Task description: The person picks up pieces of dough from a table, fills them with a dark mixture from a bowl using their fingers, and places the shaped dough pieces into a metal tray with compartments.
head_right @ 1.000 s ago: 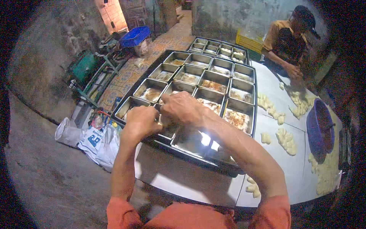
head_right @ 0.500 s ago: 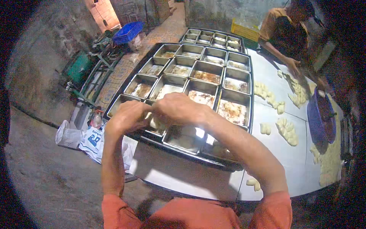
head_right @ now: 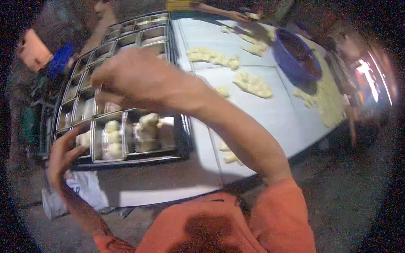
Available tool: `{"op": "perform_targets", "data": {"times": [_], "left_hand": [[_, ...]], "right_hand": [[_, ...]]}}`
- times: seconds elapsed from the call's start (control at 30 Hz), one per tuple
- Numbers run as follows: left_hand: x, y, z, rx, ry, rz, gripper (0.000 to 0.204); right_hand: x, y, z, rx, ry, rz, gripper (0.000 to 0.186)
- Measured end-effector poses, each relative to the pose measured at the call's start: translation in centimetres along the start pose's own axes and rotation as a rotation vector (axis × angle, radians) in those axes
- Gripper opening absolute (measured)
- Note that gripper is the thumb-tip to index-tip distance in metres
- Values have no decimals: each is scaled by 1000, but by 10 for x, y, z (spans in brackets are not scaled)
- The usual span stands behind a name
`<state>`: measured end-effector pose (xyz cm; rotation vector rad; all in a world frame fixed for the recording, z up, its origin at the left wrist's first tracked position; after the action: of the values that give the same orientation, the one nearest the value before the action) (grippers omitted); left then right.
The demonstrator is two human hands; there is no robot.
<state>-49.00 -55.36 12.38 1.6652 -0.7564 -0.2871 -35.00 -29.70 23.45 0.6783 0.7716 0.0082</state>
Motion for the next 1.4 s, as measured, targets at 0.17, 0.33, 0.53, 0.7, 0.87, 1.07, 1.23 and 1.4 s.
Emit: {"op": "perform_targets", "data": {"times": [0.17, 0.33, 0.53, 0.7, 0.87, 1.07, 1.23, 1.4], "left_hand": [[71, 30, -14, 194, 111, -459, 60], [164, -2, -63, 218, 145, -811, 40], [110, -165, -309, 428, -114, 24, 40], [75, -259, -387, 100, -282, -74, 41], [60, -284, -410, 47, -284, 21, 42], [49, -295, -411, 76, -300, -25, 46], [36, -284, -455, 99, -409, -65, 57], [18, -288, -508, 194, -598, -34, 69]], "right_hand": [[183, 152, -26, 138, -769, -274, 33], [392, 136, -48, 82, -1268, -116, 35], [445, 55, -19, 3, -1067, -2, 45], [436, 41, -24, -108, -691, 11, 22], [472, 62, -46, -428, -982, 2, 13], [518, 111, -72, -1099, -1263, -821, 34], [485, 134, -53, -178, -1024, -225, 39], [504, 125, -63, -498, -1286, -323, 38]]}}
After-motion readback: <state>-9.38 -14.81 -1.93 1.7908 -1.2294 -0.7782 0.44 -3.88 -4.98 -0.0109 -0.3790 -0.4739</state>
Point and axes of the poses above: each hand's wrist, its own x-axis away from the middle knuckle, its own y-axis out of the back of the hand, z = x × y, the point moved 8 cm from there along -x, towards the middle knuckle, and after that the axes turned 15 degrees about -x, right-handed, at the moved point
